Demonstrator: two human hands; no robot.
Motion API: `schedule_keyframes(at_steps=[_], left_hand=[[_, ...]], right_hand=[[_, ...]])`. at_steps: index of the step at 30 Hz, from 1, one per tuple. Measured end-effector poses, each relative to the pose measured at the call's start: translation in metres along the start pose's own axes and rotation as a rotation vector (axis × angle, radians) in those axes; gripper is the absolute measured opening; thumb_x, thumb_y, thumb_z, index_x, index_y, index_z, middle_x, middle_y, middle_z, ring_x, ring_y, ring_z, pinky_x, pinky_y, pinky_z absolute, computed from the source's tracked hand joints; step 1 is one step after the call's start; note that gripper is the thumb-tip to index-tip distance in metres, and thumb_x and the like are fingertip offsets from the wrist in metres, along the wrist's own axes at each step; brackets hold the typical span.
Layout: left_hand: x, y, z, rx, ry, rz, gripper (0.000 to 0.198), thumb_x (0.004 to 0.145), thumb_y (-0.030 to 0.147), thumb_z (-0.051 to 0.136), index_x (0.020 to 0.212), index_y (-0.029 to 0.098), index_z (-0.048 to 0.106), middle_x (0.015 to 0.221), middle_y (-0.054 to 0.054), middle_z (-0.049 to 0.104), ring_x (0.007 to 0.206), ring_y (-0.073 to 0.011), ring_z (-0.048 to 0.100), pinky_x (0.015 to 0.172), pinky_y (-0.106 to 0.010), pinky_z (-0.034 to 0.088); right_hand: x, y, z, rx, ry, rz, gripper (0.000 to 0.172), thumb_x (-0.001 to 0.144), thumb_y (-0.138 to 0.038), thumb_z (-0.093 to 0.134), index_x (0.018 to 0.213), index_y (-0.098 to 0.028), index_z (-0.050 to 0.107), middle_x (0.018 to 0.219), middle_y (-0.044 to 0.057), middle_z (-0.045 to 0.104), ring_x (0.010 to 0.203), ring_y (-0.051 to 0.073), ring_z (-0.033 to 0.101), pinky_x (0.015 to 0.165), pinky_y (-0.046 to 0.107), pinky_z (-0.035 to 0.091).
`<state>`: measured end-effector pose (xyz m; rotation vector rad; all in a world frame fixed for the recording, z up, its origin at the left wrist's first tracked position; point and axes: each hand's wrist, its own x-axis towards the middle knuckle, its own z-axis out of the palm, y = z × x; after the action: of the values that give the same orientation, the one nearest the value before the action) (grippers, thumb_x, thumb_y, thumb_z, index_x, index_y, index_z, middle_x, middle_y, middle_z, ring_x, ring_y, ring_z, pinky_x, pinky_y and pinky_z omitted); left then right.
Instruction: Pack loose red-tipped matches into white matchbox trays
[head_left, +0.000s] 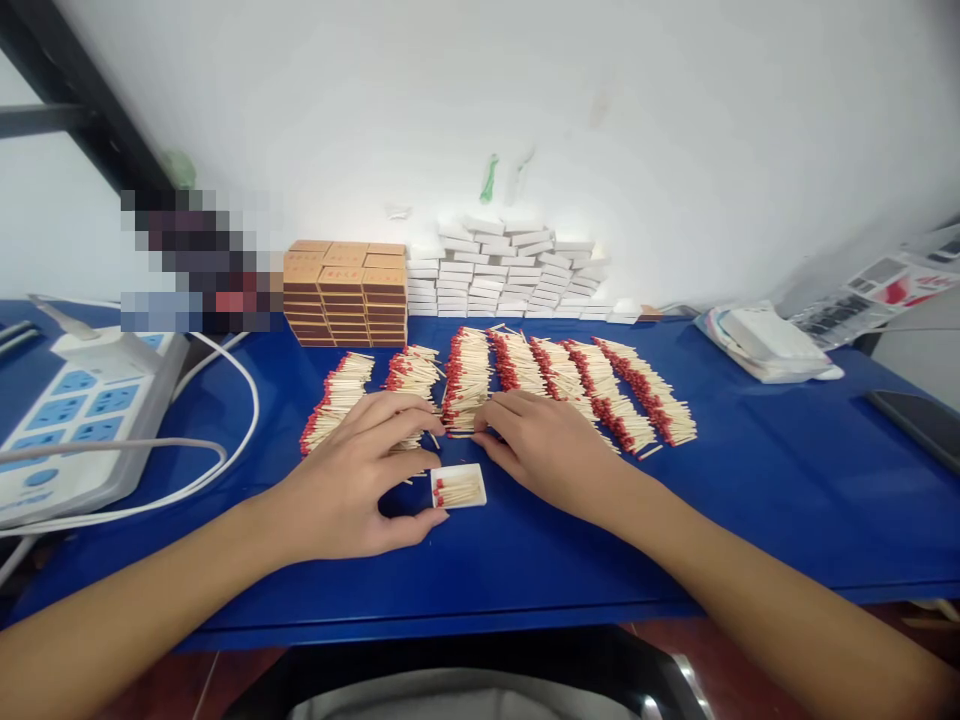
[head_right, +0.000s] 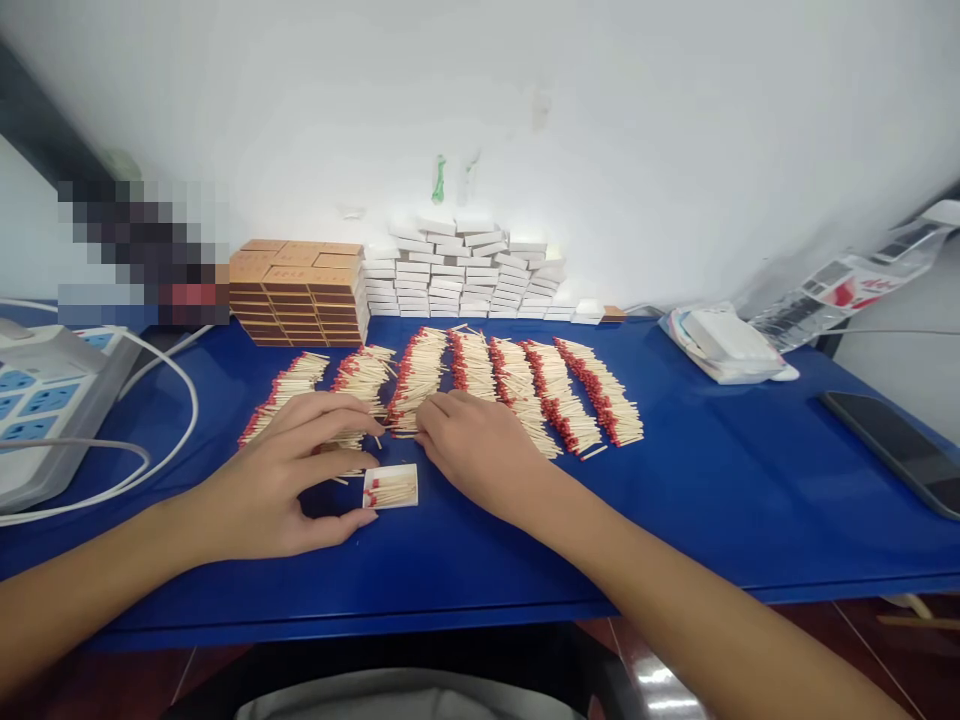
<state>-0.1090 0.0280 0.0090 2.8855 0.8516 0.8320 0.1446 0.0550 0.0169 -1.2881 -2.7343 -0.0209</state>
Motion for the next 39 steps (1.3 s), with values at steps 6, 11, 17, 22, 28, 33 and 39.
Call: schedule_keyframes(at_steps=[6, 11, 17, 22, 28, 33, 39], left_hand=[[-0.001, -0.001, 0.0, 0.003, 0.006, -0.002, 0.02, 0.091, 0.035, 0.077, 0.103, 0.02, 0.072, 0.125, -0.011, 0.071, 0.13, -0.032, 0.06, 0.109, -0.052, 0.049], [-0.001, -0.001, 0.0, -0.003, 0.002, -0.003, 0.021, 0.089, 0.034, 0.079, 0.103, 0.02, 0.072, 0.125, -0.011, 0.071, 0.13, -0.0325, 0.06, 0.11, -0.052, 0.049], [0.0, -0.002, 0.001, -0.005, 0.003, -0.001, 0.021, 0.088, 0.034, 0.079, 0.104, 0.021, 0.072, 0.125, -0.011, 0.071, 0.13, -0.0324, 0.061, 0.11, -0.053, 0.05], [-0.001, -0.003, 0.001, 0.001, 0.014, -0.003, 0.021, 0.088, 0.034, 0.079, 0.104, 0.021, 0.072, 0.126, -0.012, 0.071, 0.13, -0.0324, 0.06, 0.11, -0.052, 0.05], [0.0, -0.001, -0.001, -0.007, 0.007, -0.021, 0.02, 0.089, 0.034, 0.079, 0.103, 0.021, 0.073, 0.126, -0.012, 0.071, 0.13, -0.0324, 0.06, 0.109, -0.052, 0.05], [0.0, 0.0, -0.001, 0.0, 0.019, -0.038, 0.02, 0.09, 0.034, 0.078, 0.104, 0.02, 0.074, 0.129, -0.012, 0.07, 0.131, -0.0327, 0.059, 0.11, -0.052, 0.05], [0.001, 0.0, 0.0, 0.0, 0.022, -0.029, 0.021, 0.089, 0.033, 0.079, 0.106, 0.021, 0.073, 0.128, -0.012, 0.07, 0.13, -0.0328, 0.059, 0.109, -0.053, 0.051]], right_hand=[[0.0, 0.0, 0.001, 0.007, -0.005, -0.005, 0.018, 0.11, -0.024, 0.054, 0.108, -0.016, 0.07, 0.106, 0.009, 0.076, 0.098, 0.023, 0.071, 0.072, 0.033, 0.044], [0.0, 0.0, 0.002, 0.011, 0.005, -0.003, 0.018, 0.109, -0.024, 0.055, 0.109, -0.016, 0.072, 0.107, 0.009, 0.077, 0.099, 0.024, 0.071, 0.073, 0.033, 0.045], [0.001, -0.004, -0.003, -0.023, -0.038, -0.009, 0.018, 0.109, -0.02, 0.054, 0.104, -0.014, 0.071, 0.105, 0.01, 0.077, 0.096, 0.023, 0.071, 0.072, 0.033, 0.045], [-0.001, -0.001, -0.009, -0.006, -0.031, 0.015, 0.017, 0.109, -0.021, 0.055, 0.104, -0.014, 0.069, 0.103, 0.01, 0.076, 0.093, 0.023, 0.071, 0.07, 0.032, 0.044], [-0.01, -0.001, -0.013, 0.131, 0.088, -0.082, 0.012, 0.107, -0.021, 0.059, 0.102, -0.016, 0.068, 0.096, 0.005, 0.074, 0.085, 0.019, 0.068, 0.069, 0.031, 0.043], [-0.016, -0.011, -0.013, 0.145, 0.056, -0.192, 0.016, 0.107, -0.019, 0.056, 0.096, -0.015, 0.068, 0.093, 0.006, 0.073, 0.08, 0.018, 0.066, 0.069, 0.031, 0.044], [-0.017, -0.011, -0.011, 0.211, 0.012, -0.178, 0.015, 0.108, -0.021, 0.056, 0.101, -0.016, 0.068, 0.097, 0.006, 0.074, 0.086, 0.02, 0.068, 0.072, 0.033, 0.045]])
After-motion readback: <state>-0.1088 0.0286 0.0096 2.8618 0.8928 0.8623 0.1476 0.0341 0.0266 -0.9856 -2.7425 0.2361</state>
